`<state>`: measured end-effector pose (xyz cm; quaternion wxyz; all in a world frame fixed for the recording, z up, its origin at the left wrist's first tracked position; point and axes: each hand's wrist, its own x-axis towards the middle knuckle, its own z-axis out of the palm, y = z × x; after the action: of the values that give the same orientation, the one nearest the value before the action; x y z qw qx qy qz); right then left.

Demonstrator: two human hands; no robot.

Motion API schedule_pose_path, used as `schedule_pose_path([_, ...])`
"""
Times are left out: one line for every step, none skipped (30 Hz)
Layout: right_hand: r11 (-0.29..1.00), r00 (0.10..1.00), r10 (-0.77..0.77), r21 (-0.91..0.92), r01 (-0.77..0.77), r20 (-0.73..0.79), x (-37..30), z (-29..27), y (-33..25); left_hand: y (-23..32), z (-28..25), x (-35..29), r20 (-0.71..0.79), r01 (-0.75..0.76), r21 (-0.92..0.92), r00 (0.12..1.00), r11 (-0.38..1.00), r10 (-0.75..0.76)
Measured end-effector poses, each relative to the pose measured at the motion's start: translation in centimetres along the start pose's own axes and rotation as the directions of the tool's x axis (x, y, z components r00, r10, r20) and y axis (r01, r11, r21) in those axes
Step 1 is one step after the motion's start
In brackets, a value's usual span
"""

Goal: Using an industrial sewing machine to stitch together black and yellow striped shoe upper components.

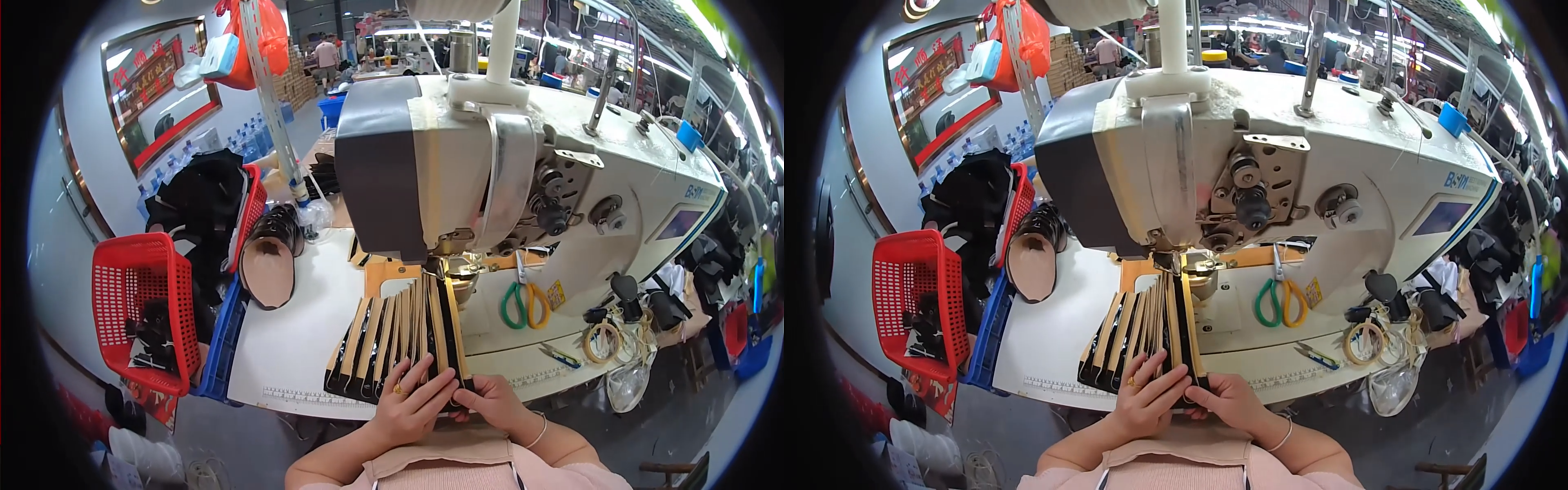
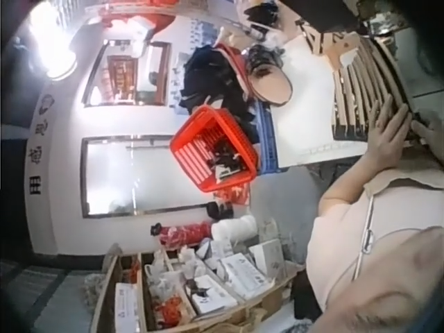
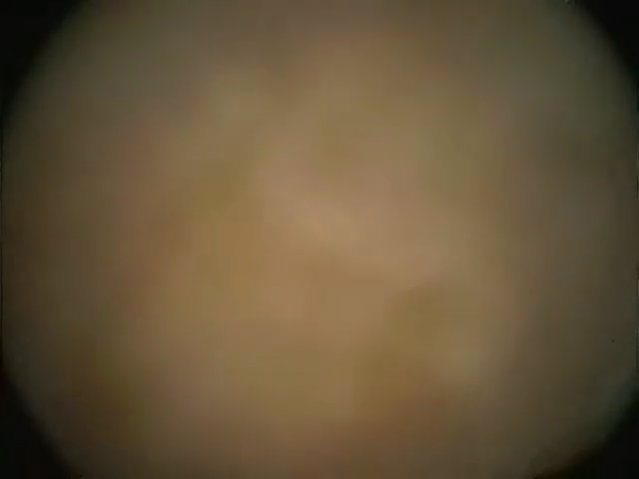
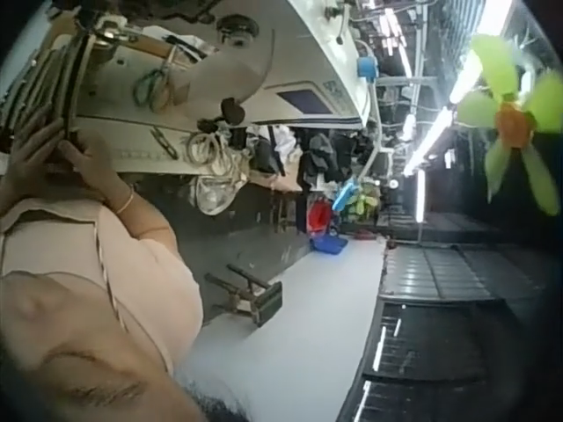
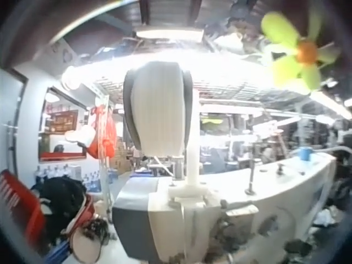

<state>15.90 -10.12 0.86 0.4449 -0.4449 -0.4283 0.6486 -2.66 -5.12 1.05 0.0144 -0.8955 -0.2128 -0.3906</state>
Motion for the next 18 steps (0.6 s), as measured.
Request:
schedule_pose_path([1.0, 1.0, 0.0, 0.002, 0.0, -0.003, 0.2, -0.1, -0.1, -0.1, -0.1, 0.3, 0.005, 0.003, 0.02, 1.0, 1.0, -0.003])
schedule_pose_path([1.0, 1.0, -0.01, 0.015, 0.01, 0.012, 0.2, -0.1, -0.2, -0.1, -0.2, 0.5, -0.002, 0.005, 0.008, 1.0, 1.0, -0.005])
schedule_pose_path([0.999, 0.999, -0.021, 0.028, 0.02, 0.027, 0.3, -0.2, -0.3, -0.1, -0.2, 0.6, 0.0, 0.002, 0.006, 1.0, 1.0, -0.002])
schedule_pose_path([0.999, 0.999, -0.02, 0.03, 0.02, 0.027, 0.4, -0.2, -0.4, 0.0, -0.3, 0.7, -0.002, 0.005, -0.009, 1.0, 1.0, -0.005])
schedule_pose_path([0.998, 0.999, -0.034, 0.046, 0.032, 0.035, 0.3, -0.1, -0.6, 0.0, -0.3, 0.8, -0.005, 0.007, -0.024, 1.0, 1.0, -0.007])
schedule_pose_path([0.997, 0.998, -0.048, 0.063, 0.045, 0.044, 0.4, -0.1, -0.7, -0.2, -0.3, 0.9, -0.004, 0.008, -0.024, 1.0, 1.0, -0.008])
schedule_pose_path([0.997, 0.998, -0.046, 0.063, 0.043, 0.042, 0.6, -0.2, -0.8, -0.2, -0.3, 1.2, 0.003, 0.014, -0.019, 1.0, 1.0, -0.014])
schedule_pose_path([0.997, 0.998, -0.053, 0.053, 0.051, 0.027, 0.9, -0.3, -0.8, -0.3, -0.3, 1.4, 0.009, 0.021, -0.014, 1.0, 1.0, -0.021])
schedule_pose_path([0.997, 0.998, -0.06, 0.042, 0.059, 0.012, 1.3, -0.4, -0.9, -0.5, -0.3, 1.6, 0.014, 0.022, -0.005, 1.0, 1.0, -0.022])
schedule_pose_path([0.996, 0.998, -0.069, 0.049, 0.068, 0.011, 1.7, -0.5, -1.0, -0.7, -0.2, 1.8, 0.012, 0.023, -0.003, 1.0, 1.0, -0.023])
schedule_pose_path([0.997, 0.998, -0.069, 0.046, 0.068, 0.014, 1.8, -0.5, -1.1, -0.9, -0.1, 2.0, 0.004, 0.019, 0.007, 1.0, 1.0, -0.019])
schedule_pose_path([0.995, 0.996, -0.088, 0.05, 0.087, 0.019, 1.9, -0.5, -1.2, -1.1, 0.0, 2.1, -0.004, 0.016, 0.017, 1.0, 1.0, -0.016])
schedule_pose_path([0.993, 0.994, -0.108, 0.054, 0.106, 0.024, 2.1, -0.6, -1.3, -1.2, 0.0, 2.1, -0.006, 0.017, 0.019, 1.0, 1.0, -0.017])
schedule_pose_path([0.993, 0.994, -0.108, 0.053, 0.106, 0.027, 2.2, -0.6, -1.3, -1.4, 0.0, 2.1, -0.002, 0.011, 0.018, 1.0, 1.0, -0.011])
schedule_pose_path([0.993, 0.994, -0.104, 0.059, 0.102, 0.032, 2.5, -0.8, -1.2, -1.6, 0.0, 2.1, 0.003, 0.006, 0.016, 1.0, 1.0, -0.006])
schedule_pose_path([0.993, 0.994, -0.099, 0.067, 0.097, 0.034, 2.6, -0.8, -1.1, -1.7, 0.1, 2.2, 0.003, 0.007, 0.015, 1.0, 1.0, -0.007])
schedule_pose_path([0.993, 0.995, -0.099, 0.066, 0.096, 0.033, 2.9, -0.9, -1.0, -2.0, 0.1, 2.6, -0.001, 0.008, 0.005, 1.0, 1.0, -0.008])
schedule_pose_path([0.991, 0.994, -0.107, 0.089, 0.104, 0.028, 3.3, -1.0, -1.1, -2.2, 0.1, 2.8, -0.005, 0.009, -0.005, 1.0, 1.0, -0.009])
